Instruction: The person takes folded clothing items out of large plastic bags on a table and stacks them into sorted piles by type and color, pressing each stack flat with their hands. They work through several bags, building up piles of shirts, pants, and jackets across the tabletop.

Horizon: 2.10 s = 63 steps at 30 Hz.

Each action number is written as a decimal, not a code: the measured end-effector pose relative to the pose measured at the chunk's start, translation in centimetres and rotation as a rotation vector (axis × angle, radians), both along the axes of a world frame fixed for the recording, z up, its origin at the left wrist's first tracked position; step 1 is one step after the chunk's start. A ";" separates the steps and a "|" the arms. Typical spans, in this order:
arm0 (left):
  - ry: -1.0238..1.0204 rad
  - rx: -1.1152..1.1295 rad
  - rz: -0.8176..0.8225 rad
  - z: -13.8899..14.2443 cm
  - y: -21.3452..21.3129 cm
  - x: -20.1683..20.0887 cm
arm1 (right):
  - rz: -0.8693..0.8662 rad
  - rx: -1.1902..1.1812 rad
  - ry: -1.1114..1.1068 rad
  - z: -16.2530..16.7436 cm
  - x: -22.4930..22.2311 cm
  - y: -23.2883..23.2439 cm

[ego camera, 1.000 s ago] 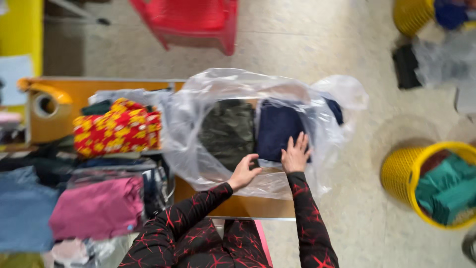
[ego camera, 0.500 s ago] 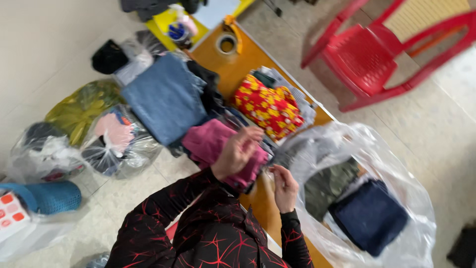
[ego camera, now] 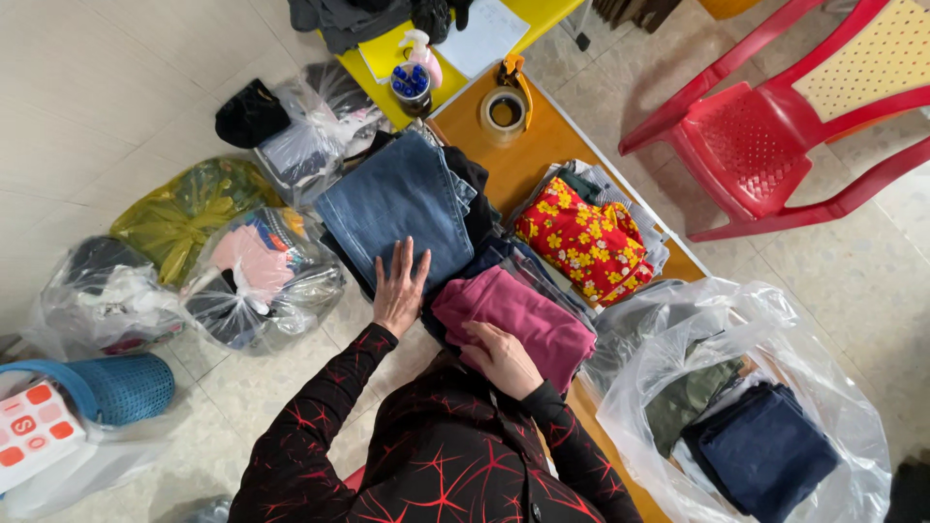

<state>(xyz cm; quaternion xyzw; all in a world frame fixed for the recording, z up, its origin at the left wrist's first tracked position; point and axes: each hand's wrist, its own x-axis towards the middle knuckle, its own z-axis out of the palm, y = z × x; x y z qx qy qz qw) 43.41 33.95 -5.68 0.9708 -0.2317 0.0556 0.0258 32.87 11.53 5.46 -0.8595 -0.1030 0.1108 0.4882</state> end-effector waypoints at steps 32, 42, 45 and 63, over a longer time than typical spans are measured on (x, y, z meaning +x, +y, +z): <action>0.853 -1.853 0.371 2.7 9.8 11.1 | -0.242 0.712 0.730 -10.2 4.0 8.1; 0.602 -1.535 0.484 1.7 5.6 6.4 | -0.155 0.560 0.609 -9.3 4.3 9.0; 0.404 -1.436 0.296 5.8 3.6 5.5 | -0.151 0.539 0.498 -7.4 3.8 8.9; 1.001 -1.315 -0.261 22.6 -11.3 -1.7 | -0.802 0.429 -0.316 -4.3 -12.5 -16.0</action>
